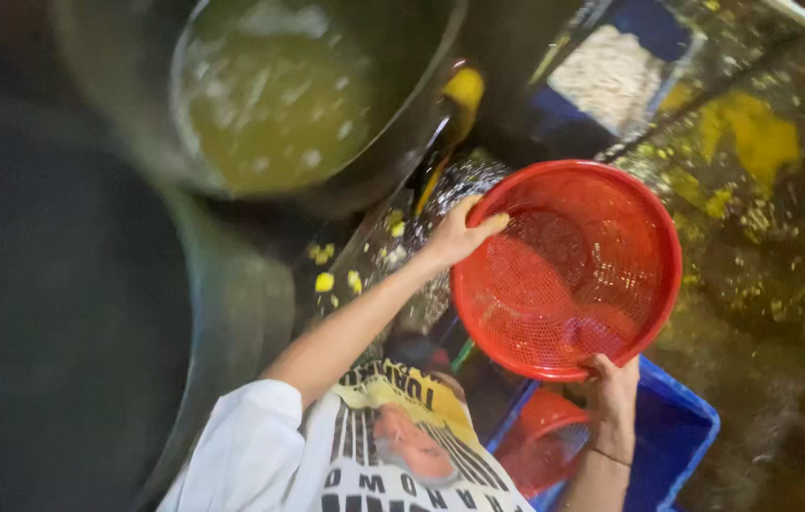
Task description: The person scoops yellow tofu cubes from a large metal tray using a red plastic colander, then lowers the colander into a vat of hot liquid and transfers the cubes between the tray and the vats, repeating the scooping and dipping cycle.
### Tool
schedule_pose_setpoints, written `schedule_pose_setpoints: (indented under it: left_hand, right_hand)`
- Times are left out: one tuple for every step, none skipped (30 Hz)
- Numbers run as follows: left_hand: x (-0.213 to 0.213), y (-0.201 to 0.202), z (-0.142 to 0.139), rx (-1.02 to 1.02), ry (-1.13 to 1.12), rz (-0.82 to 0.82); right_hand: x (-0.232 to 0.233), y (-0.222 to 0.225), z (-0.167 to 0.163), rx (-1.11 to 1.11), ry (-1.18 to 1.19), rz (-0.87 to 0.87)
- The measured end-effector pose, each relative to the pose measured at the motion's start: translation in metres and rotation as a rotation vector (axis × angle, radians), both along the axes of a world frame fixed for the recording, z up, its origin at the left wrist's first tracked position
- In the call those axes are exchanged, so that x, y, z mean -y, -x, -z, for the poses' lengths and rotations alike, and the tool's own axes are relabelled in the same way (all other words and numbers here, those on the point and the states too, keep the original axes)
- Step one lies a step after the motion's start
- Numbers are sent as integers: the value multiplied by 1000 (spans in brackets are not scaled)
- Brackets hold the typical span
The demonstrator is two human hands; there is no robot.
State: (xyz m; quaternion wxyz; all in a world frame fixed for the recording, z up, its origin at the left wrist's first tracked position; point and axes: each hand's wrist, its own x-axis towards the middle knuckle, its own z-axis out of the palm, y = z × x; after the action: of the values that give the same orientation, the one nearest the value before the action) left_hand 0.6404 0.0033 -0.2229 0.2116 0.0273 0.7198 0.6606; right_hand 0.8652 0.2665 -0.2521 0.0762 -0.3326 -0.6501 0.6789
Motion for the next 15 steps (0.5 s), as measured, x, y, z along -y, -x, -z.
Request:
schedule_pose_setpoints:
  left_hand:
    - [-16, 26, -6, -84, 186, 60]
    - [-32, 53, -13, -205, 210, 97]
    - [-47, 70, -18, -306, 224, 124]
    - [-61, 85, -23, -391, 233, 136]
    - [-76, 103, -27, -417, 262, 153]
    - [-89, 127, -33, -451, 290, 162]
    - [-101, 152, -41, -491, 320, 169]
    - [-109, 177, -49, -517, 311, 165]
    - [-113, 203, -55, -539, 305, 158]
    - [-117, 236, -61, -543, 254, 150]
    - [-117, 269, -70, -550, 204, 141]
    - [-115, 305, -76, -602, 159, 86]
    - [-108, 340, -83, -657, 113, 30]
    - [-101, 376, -89, -623, 114, -1]
    - [-90, 412, -95, -586, 112, -36]
  right_hand:
    - [-14, 10, 6, -80, 59, 53]
    - [-31, 25, 6, -161, 108, 102]
    - [-48, 30, 8, -224, 148, 138]
    - [-62, 40, 3, -237, 106, 188]
    - [-74, 56, -3, -246, 63, 223]
    - [-84, 81, -9, -264, 19, 251]
    - [-96, 108, -19, -297, 14, 244]
    - [-104, 137, -31, -327, 12, 233]
    - [-109, 167, -39, -331, 1, 204]
    - [-118, 204, -48, -341, -7, 176]
    - [-122, 243, -60, -352, -14, 147]
    - [-128, 285, -69, -373, -20, 105]
    - [-129, 329, -79, -395, -27, 63]
    - [-131, 376, -88, -369, -83, 10]
    - [-131, 426, -99, -340, -142, -47]
